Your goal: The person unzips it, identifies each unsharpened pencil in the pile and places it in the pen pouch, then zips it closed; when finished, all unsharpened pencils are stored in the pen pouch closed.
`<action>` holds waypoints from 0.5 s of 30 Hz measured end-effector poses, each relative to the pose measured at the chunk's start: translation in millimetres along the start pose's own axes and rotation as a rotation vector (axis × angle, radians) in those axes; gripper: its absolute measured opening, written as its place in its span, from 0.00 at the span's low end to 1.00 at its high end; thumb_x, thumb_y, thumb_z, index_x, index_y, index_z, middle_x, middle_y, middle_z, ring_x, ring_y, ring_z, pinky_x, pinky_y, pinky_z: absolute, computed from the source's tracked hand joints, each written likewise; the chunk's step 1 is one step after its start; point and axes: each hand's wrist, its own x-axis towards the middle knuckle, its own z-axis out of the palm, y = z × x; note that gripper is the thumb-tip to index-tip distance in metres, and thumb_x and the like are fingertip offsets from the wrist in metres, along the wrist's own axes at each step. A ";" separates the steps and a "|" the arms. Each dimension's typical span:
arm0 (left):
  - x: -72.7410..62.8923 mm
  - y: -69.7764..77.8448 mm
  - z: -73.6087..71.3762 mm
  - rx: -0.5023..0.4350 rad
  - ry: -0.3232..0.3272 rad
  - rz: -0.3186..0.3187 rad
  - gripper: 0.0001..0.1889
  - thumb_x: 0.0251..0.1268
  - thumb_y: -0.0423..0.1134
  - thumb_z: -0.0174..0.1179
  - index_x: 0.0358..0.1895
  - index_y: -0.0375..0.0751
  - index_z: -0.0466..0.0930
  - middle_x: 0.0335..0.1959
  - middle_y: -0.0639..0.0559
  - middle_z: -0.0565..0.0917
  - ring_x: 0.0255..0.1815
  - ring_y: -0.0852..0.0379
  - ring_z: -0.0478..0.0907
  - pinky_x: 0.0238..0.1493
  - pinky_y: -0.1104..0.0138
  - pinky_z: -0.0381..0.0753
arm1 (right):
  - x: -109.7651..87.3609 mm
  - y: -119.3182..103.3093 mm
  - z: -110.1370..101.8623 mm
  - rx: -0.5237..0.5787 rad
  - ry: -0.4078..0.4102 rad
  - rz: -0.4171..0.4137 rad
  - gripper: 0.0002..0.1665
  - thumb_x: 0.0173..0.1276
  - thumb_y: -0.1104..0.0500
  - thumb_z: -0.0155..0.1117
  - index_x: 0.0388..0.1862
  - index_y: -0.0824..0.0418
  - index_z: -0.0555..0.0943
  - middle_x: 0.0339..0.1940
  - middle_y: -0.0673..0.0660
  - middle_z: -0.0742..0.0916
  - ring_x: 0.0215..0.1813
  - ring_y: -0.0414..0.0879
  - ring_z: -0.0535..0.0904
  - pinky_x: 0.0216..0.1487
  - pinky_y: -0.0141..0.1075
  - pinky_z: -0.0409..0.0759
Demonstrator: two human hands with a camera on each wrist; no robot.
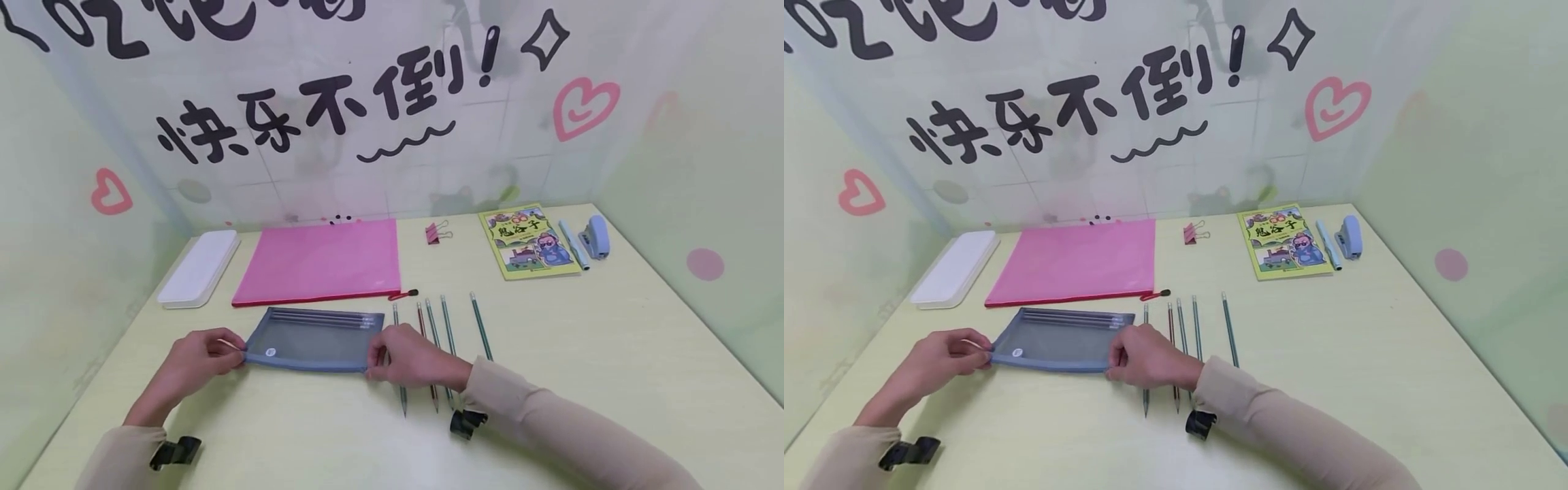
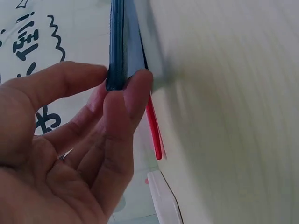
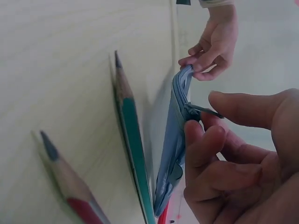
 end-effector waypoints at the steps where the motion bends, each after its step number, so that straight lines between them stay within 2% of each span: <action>1: 1.6 0.4 0.4 0.026 -0.006 0.013 0.10 0.64 0.40 0.65 0.45 0.40 0.83 0.34 0.50 0.91 0.31 0.61 0.83 0.31 0.68 0.75 | -0.1 0.1 0.5 -0.010 -0.009 0.000 0.08 0.65 0.60 0.71 0.25 0.54 0.83 0.26 0.45 0.85 0.28 0.35 0.77 0.31 0.27 0.76; 7: 6.8 3.3 1.9 0.126 -0.029 0.040 0.07 0.60 0.39 0.67 0.39 0.42 0.83 0.31 0.52 0.89 0.30 0.59 0.80 0.30 0.66 0.73 | 0.6 1.1 2.2 -0.030 -0.023 0.018 0.09 0.65 0.60 0.71 0.25 0.54 0.83 0.25 0.44 0.85 0.27 0.34 0.76 0.31 0.27 0.76; 12: 7.2 7.7 1.6 0.208 -0.025 0.026 0.07 0.58 0.39 0.68 0.37 0.43 0.83 0.31 0.52 0.89 0.29 0.59 0.78 0.30 0.64 0.73 | -1.0 1.5 2.4 -0.057 -0.044 0.017 0.09 0.64 0.60 0.72 0.25 0.53 0.82 0.25 0.43 0.84 0.27 0.34 0.75 0.31 0.26 0.75; 15: 4.7 13.2 3.5 0.304 -0.023 0.007 0.05 0.58 0.41 0.68 0.34 0.46 0.83 0.30 0.53 0.88 0.27 0.58 0.77 0.28 0.64 0.72 | -5.2 4.6 -2.3 -0.079 -0.056 0.008 0.09 0.64 0.58 0.71 0.26 0.51 0.82 0.26 0.42 0.84 0.27 0.33 0.75 0.30 0.27 0.75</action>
